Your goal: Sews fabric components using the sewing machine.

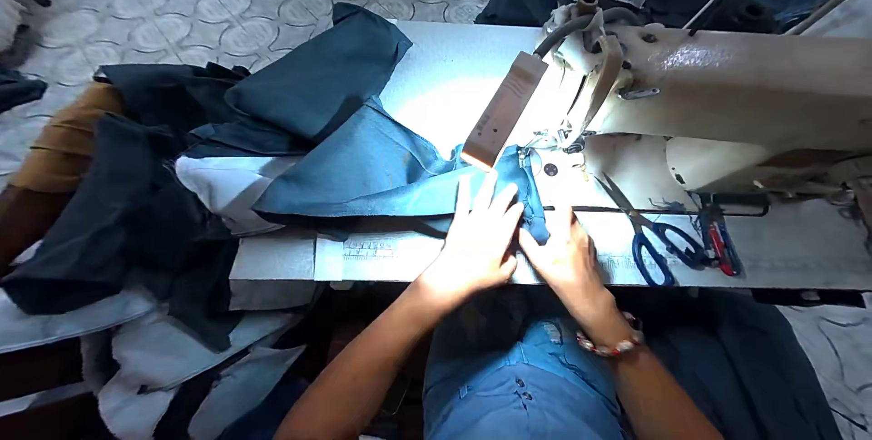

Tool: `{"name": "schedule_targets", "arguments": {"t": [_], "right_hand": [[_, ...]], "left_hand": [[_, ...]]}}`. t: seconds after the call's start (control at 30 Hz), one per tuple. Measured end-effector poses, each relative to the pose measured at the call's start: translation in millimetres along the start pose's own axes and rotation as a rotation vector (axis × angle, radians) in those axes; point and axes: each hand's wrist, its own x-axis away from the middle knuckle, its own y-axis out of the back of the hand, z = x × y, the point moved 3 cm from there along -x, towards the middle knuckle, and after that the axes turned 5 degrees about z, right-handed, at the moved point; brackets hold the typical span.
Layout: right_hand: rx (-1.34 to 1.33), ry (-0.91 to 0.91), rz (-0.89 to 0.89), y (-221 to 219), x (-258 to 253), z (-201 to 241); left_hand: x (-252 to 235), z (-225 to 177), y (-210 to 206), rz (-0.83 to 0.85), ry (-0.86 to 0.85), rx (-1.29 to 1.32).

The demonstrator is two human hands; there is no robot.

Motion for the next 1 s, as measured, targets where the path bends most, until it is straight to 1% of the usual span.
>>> {"name": "schedule_targets", "arguments": {"t": [0.03,0.07,0.1,0.17,0.27,0.3,0.37,0.4,0.53,0.67,0.73,0.77,0.8,0.83,0.87,0.9,0.97,1.0], "right_hand": [[0.031,0.005,0.000,-4,-2,1],[0.050,-0.003,0.000,-5,-3,2],[0.064,0.002,-0.021,-5,-4,1],[0.045,0.041,-0.071,-5,-4,-6],[-0.150,0.033,-0.039,1,-4,-23],[-0.225,-0.009,0.012,3,-5,-27],[-0.333,-0.081,0.089,5,-7,-33],[-0.356,-0.106,0.106,5,-8,-33],[-0.355,-0.133,0.105,4,-7,-33],[-0.379,-0.107,0.085,4,-5,-35],[-0.413,-0.072,0.075,3,-4,-38],[-0.436,-0.067,0.091,4,-2,-38],[-0.445,-0.067,0.112,5,-1,-37],[-0.438,-0.066,0.129,6,0,-34],[-0.425,-0.067,0.141,7,0,-30],[-0.408,-0.084,0.153,8,0,-26],[-0.407,-0.118,0.141,5,-2,-21],[-0.463,-0.141,0.134,3,-4,-22]], "left_hand": [[-11,1,-8,0.078,0.011,0.032],[-18,3,-15,0.097,0.016,0.065],[-23,5,-20,0.061,0.008,0.080],[-26,7,-26,-0.073,-0.018,0.076],[-28,12,-33,-0.238,-0.015,0.083],[-30,13,-34,-0.233,0.023,0.075],[-34,10,-28,-0.120,0.114,0.091],[-37,8,-27,-0.087,0.130,0.090],[-42,2,-39,-0.103,0.023,0.095],[-32,-1,-41,-0.131,-0.020,0.258],[-22,1,-40,-0.163,-0.082,0.390],[-17,3,-40,-0.209,-0.119,0.452],[-14,4,-39,-0.291,-0.146,0.469],[-11,5,-38,-0.361,-0.151,0.442],[-9,5,-38,-0.390,-0.126,0.383],[-8,5,-38,-0.339,-0.078,0.302],[-13,4,-38,-0.036,0.060,0.173],[-18,4,-40,0.046,0.113,0.126]]}}
